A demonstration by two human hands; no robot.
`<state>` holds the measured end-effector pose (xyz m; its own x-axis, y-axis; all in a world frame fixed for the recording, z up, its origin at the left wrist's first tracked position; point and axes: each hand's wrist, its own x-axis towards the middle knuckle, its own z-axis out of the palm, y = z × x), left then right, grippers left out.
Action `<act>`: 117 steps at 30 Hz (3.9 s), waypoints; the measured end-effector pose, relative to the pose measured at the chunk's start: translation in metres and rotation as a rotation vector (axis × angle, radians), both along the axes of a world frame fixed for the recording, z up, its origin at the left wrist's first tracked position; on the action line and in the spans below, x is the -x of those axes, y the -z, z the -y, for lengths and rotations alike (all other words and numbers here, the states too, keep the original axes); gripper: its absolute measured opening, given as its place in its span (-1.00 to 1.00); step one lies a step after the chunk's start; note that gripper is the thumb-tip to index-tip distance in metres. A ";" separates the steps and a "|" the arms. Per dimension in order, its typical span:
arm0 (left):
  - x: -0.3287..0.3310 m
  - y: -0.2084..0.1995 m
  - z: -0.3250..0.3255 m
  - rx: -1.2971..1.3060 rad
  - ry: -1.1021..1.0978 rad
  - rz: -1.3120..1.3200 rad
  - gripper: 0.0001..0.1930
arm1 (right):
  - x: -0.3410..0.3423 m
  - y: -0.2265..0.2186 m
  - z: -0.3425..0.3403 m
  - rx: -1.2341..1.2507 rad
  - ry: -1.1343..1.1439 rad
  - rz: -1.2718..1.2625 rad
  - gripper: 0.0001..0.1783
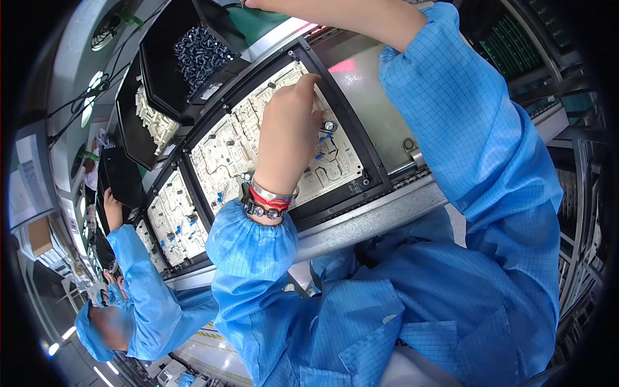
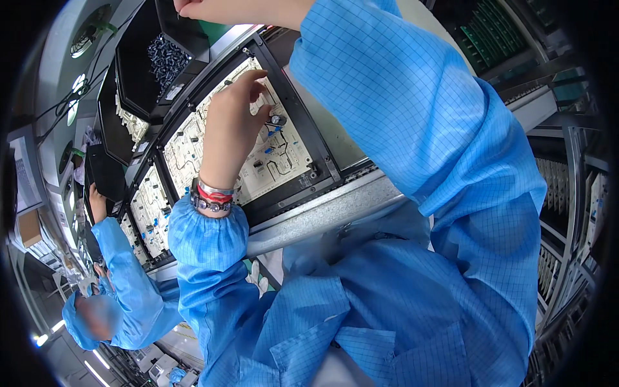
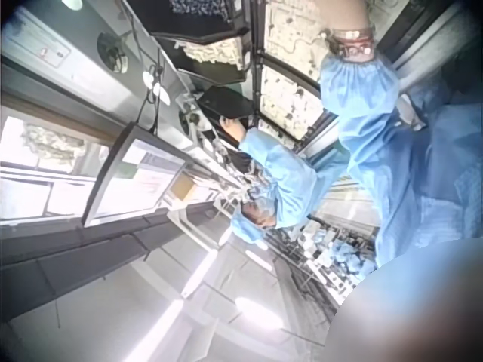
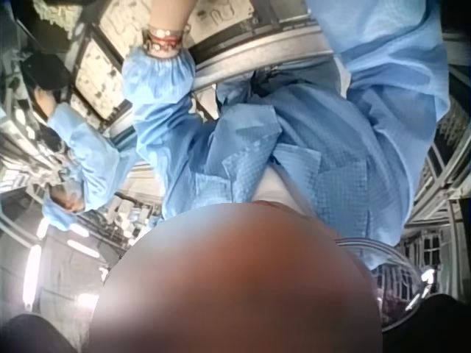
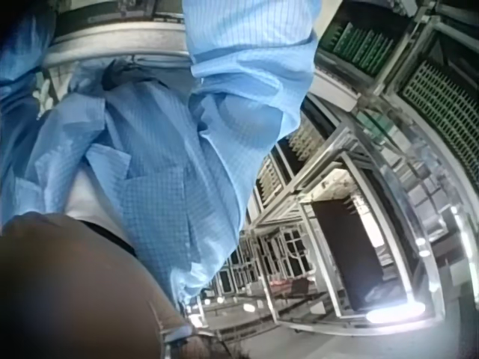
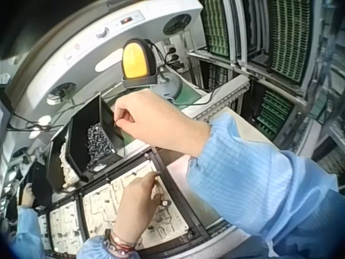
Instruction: Manually placing small electronic components onto a board within a frame on an assembly line.
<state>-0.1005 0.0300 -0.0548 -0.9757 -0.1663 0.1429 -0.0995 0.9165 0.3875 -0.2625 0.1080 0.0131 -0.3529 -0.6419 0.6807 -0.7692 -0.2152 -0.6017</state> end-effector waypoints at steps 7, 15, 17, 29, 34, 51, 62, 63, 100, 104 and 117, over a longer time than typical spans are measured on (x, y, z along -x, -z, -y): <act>0.004 0.002 -0.001 0.011 0.098 -0.141 -0.71 | -0.001 0.008 0.015 -0.032 -0.078 -0.057 -0.87; -0.056 -0.011 0.004 0.098 0.079 -0.188 -0.85 | -0.071 -0.002 0.063 -0.043 -0.130 -0.163 -0.88; -0.103 -0.044 -0.001 0.046 0.033 -0.261 -0.75 | -0.062 0.012 0.107 0.080 -0.027 -0.635 -0.87; -0.679 0.119 -0.021 0.468 -2.037 0.417 -0.75 | -0.047 0.048 0.174 -0.444 0.316 -1.129 -0.80; -0.740 0.187 -0.079 0.323 -2.052 0.497 -0.71 | -0.092 0.012 0.153 -0.247 0.173 -0.720 -0.75; -0.776 0.208 -0.080 0.588 -1.984 0.512 -0.79 | -0.335 -0.098 -0.074 -0.785 -2.309 1.439 -0.28; -0.637 -0.011 -0.159 1.078 -1.809 -0.240 -0.78 | -0.320 -0.098 -0.096 -0.811 -2.461 1.481 -0.24; -0.626 -0.023 -0.161 1.096 -1.779 -0.267 -0.74 | -0.320 -0.100 -0.099 -0.782 -2.455 1.498 -0.23; -0.198 -0.052 -0.022 -1.001 -0.063 -0.148 -0.35 | -0.073 0.028 -0.229 0.095 0.403 1.391 -0.64; -0.137 -0.045 -0.031 -1.663 -0.217 0.105 -0.48 | -0.005 0.049 -0.250 -0.064 0.208 1.447 -0.61; -0.088 0.015 -0.023 -1.711 -0.398 0.077 -0.56 | 0.068 0.088 -0.187 -0.330 0.282 1.362 -0.61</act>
<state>-0.0122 0.0526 -0.0699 -0.8373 -0.2753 -0.4723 -0.2591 -0.5610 0.7862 -0.3300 0.2952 -0.0747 -0.7384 -0.5012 -0.4512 0.4465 0.1381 -0.8841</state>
